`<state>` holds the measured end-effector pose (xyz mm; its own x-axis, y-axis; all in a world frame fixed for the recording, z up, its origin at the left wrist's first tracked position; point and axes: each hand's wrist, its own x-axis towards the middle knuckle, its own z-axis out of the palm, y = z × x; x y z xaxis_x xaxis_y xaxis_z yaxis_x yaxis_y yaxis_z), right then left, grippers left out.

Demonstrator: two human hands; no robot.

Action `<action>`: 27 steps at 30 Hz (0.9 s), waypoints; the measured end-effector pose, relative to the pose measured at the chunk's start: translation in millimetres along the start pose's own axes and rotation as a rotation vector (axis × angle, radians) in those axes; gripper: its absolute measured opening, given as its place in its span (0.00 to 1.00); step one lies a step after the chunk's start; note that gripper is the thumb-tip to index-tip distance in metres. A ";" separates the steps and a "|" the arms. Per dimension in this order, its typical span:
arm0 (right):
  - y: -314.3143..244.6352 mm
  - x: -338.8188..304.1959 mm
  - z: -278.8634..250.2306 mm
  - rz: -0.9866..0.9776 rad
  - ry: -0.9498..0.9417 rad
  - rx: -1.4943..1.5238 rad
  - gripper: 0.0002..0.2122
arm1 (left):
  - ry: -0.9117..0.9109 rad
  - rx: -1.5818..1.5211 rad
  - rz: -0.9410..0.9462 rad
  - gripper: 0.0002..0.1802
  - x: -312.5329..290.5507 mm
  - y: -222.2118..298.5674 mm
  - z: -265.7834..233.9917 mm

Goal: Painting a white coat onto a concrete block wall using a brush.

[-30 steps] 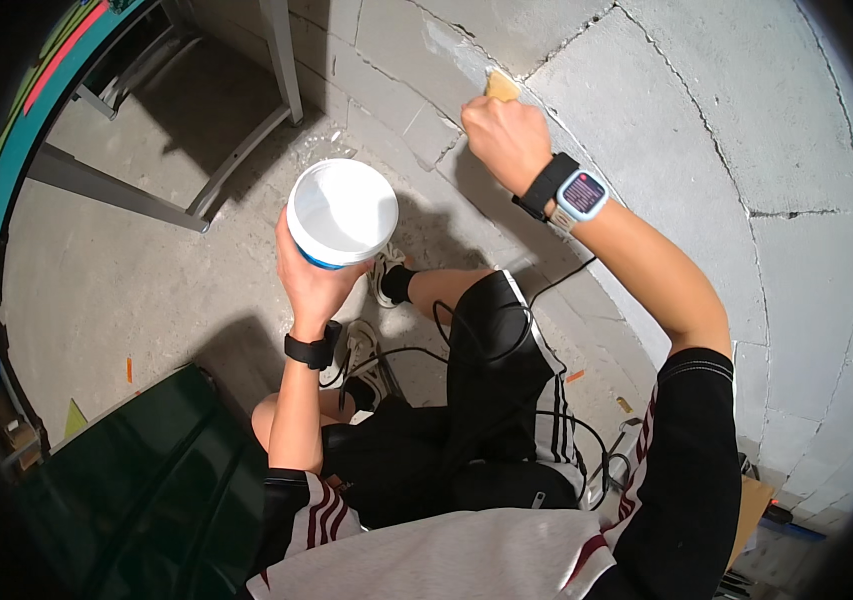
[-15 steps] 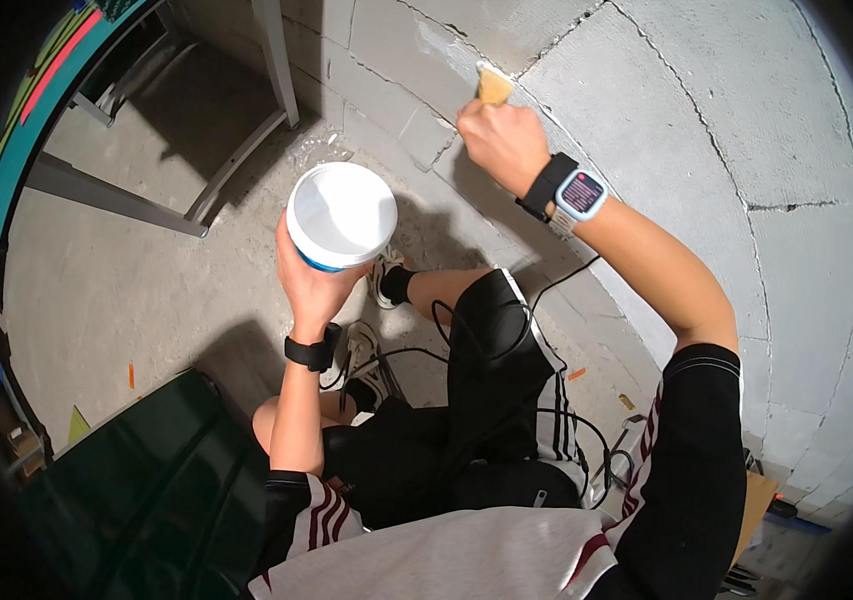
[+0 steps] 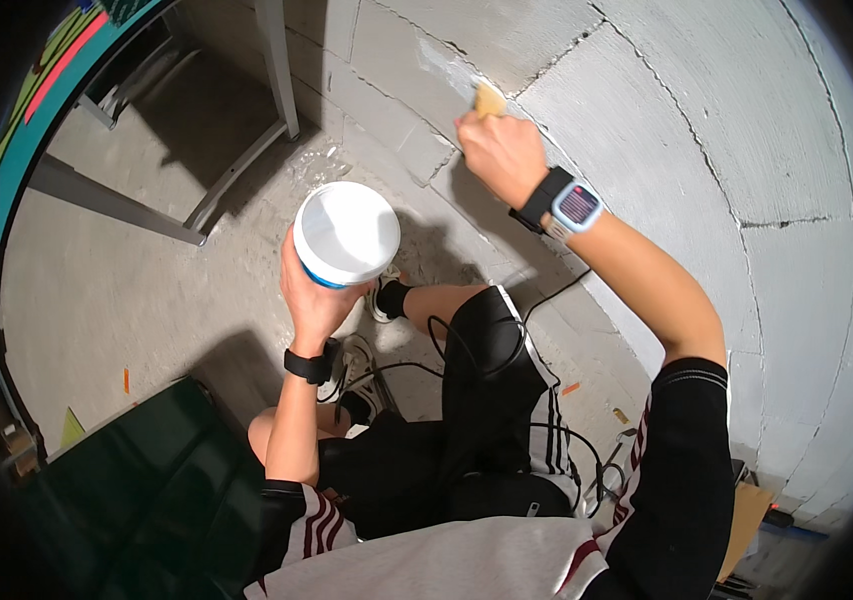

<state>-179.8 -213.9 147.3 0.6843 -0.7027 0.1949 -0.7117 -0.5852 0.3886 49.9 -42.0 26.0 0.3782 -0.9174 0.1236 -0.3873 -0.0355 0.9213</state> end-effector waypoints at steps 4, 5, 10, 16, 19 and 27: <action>3.1 -12.8 -7.7 -0.005 0.001 0.006 0.12 | 0.031 -0.012 -0.016 0.63 3.6 0.6 -1.3; 2.3 -11.9 -8.8 0.013 -0.013 0.009 0.12 | 0.043 -0.030 -0.023 0.63 3.4 -1.0 0.4; -3.5 21.1 20.4 0.024 0.125 0.077 0.12 | 0.026 -0.035 -0.009 0.63 0.0 -4.9 8.0; 6.9 6.4 21.7 0.038 -0.010 0.096 0.13 | 0.015 -0.027 -0.019 0.63 -0.1 -3.0 1.7; 6.5 -13.1 0.8 0.029 -0.030 0.031 0.18 | 0.047 -0.025 -0.017 0.63 2.0 -3.4 1.0; -11.4 29.5 42.5 -0.066 0.155 0.052 0.13 | 0.006 -0.026 0.008 0.63 -1.4 -1.3 3.8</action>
<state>-158.2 -245.1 110.4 0.7431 -0.5936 0.3089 -0.6690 -0.6508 0.3589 46.6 -42.2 23.2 0.3799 -0.9154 0.1333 -0.3686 -0.0176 0.9294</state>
